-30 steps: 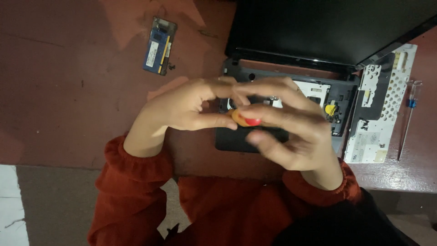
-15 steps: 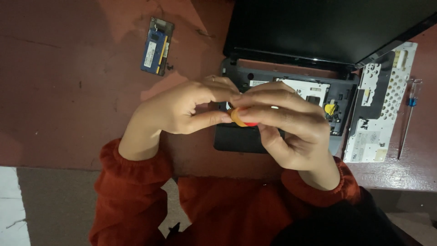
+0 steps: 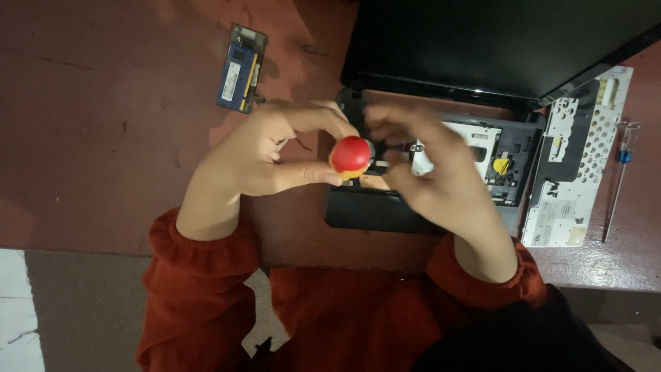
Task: Disassembling a laptop by removing screws and internal components like the keyboard and frame using a screwdriver.
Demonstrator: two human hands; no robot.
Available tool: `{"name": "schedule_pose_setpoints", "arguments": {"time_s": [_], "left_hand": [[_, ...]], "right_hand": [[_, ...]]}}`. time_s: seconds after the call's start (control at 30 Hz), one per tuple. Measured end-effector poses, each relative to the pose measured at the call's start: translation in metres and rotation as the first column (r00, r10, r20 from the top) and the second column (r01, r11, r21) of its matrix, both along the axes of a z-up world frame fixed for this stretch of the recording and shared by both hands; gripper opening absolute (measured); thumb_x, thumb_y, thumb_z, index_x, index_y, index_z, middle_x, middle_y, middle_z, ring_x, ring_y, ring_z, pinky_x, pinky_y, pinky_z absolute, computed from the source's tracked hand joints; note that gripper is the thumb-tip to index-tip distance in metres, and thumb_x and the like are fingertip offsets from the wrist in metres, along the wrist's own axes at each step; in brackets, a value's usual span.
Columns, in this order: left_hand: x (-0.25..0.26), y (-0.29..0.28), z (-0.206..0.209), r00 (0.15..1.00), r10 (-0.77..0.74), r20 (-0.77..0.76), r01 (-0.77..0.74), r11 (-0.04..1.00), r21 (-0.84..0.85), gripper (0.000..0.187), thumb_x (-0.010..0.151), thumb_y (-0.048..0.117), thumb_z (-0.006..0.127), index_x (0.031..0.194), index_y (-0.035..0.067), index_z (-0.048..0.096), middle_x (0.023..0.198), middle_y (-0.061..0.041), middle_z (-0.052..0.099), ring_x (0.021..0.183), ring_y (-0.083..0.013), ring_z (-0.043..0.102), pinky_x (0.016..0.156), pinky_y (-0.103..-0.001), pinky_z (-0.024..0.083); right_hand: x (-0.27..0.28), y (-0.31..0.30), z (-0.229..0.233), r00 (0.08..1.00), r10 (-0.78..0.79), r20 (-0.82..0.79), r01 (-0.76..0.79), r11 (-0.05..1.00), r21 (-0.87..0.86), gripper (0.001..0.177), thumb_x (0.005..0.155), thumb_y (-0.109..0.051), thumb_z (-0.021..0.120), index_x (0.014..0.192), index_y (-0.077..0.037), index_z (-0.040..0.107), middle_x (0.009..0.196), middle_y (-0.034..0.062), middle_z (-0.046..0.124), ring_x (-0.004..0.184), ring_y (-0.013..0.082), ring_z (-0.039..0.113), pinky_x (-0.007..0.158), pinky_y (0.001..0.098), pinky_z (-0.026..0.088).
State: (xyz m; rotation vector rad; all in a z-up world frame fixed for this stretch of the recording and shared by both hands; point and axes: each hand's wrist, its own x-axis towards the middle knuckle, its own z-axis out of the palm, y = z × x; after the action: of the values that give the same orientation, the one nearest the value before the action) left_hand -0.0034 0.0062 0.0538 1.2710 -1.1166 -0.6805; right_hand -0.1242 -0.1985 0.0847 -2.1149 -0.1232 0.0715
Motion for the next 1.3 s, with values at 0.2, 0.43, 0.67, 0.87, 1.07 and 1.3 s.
{"name": "schedule_pose_setpoints", "arguments": {"time_s": [0.2,0.43,0.67,0.87,1.07,1.3], "left_hand": [[0.0,0.002,0.002,0.985,-0.004,-0.173,-0.023,0.988,-0.154,0.016,0.088,0.003,0.071,0.102,0.002,0.063,0.101,-0.009,0.068,0.097,-0.0189,0.062,0.089,-0.028,0.055],[0.008,0.002,-0.022,0.965,-0.079,-0.248,-0.018,0.93,-0.366,0.011,0.092,0.01,0.066,0.103,0.009,0.063,0.102,-0.005,0.068,0.092,-0.0172,0.065,0.084,-0.029,0.057],[0.007,-0.012,-0.044,0.94,-0.065,-0.335,-0.065,0.93,-0.363,0.016,0.096,0.016,0.061,0.111,0.018,0.055,0.097,0.002,0.062,0.091,-0.0117,0.06,0.098,-0.032,0.047],[0.002,-0.024,-0.049,0.926,0.005,-0.376,-0.134,0.938,-0.319,0.021,0.096,0.023,0.067,0.115,0.016,0.058,0.099,0.0,0.065,0.094,-0.0135,0.063,0.1,-0.032,0.049],[0.001,-0.024,-0.058,0.894,-0.02,-0.447,-0.146,0.931,-0.335,0.019,0.093,0.015,0.067,0.109,0.016,0.057,0.095,-0.001,0.062,0.093,-0.0143,0.062,0.103,-0.036,0.045],[-0.007,-0.03,-0.052,0.815,-0.052,-0.577,-0.22,0.893,-0.392,0.02,0.086,0.009,0.07,0.101,0.015,0.06,0.086,-0.001,0.062,0.085,-0.0148,0.061,0.093,-0.032,0.048]], "right_hand": [[0.002,0.011,-0.022,0.949,0.22,-0.226,-0.246,0.965,-0.094,0.018,0.089,-0.023,0.069,0.1,-0.011,0.061,0.08,0.0003,0.06,0.067,0.015,0.056,0.06,0.0292,0.043],[-0.01,0.019,-0.02,0.98,0.157,-0.123,-0.168,0.982,-0.082,0.017,0.091,-0.018,0.064,0.101,-0.008,0.074,0.088,0.0045,0.075,0.074,0.017,0.07,0.067,0.0285,0.054],[-0.031,0.001,-0.04,0.956,-0.113,-0.271,0.199,0.927,0.318,0.014,0.091,-0.008,0.064,0.103,-0.003,0.068,0.09,0.0083,0.075,0.078,0.014,0.074,0.076,0.0234,0.063],[-0.039,-0.012,-0.045,0.954,0.019,-0.299,0.181,0.758,0.626,0.038,0.089,0.007,0.062,0.126,0.0,0.055,0.113,0.0148,0.067,0.098,0.0205,0.07,0.092,0.0294,0.059],[-0.04,0.002,-0.054,0.958,-0.043,-0.283,0.239,0.666,0.707,0.028,0.087,-0.002,0.069,0.114,0.001,0.064,0.092,0.0139,0.071,0.079,0.0162,0.069,0.072,0.0261,0.061],[-0.041,-0.002,-0.05,0.951,-0.178,-0.254,0.31,0.596,0.741,0.014,0.085,0.006,0.066,0.1,0.006,0.068,0.08,0.017,0.068,0.068,0.0148,0.066,0.062,0.0262,0.059]]}}
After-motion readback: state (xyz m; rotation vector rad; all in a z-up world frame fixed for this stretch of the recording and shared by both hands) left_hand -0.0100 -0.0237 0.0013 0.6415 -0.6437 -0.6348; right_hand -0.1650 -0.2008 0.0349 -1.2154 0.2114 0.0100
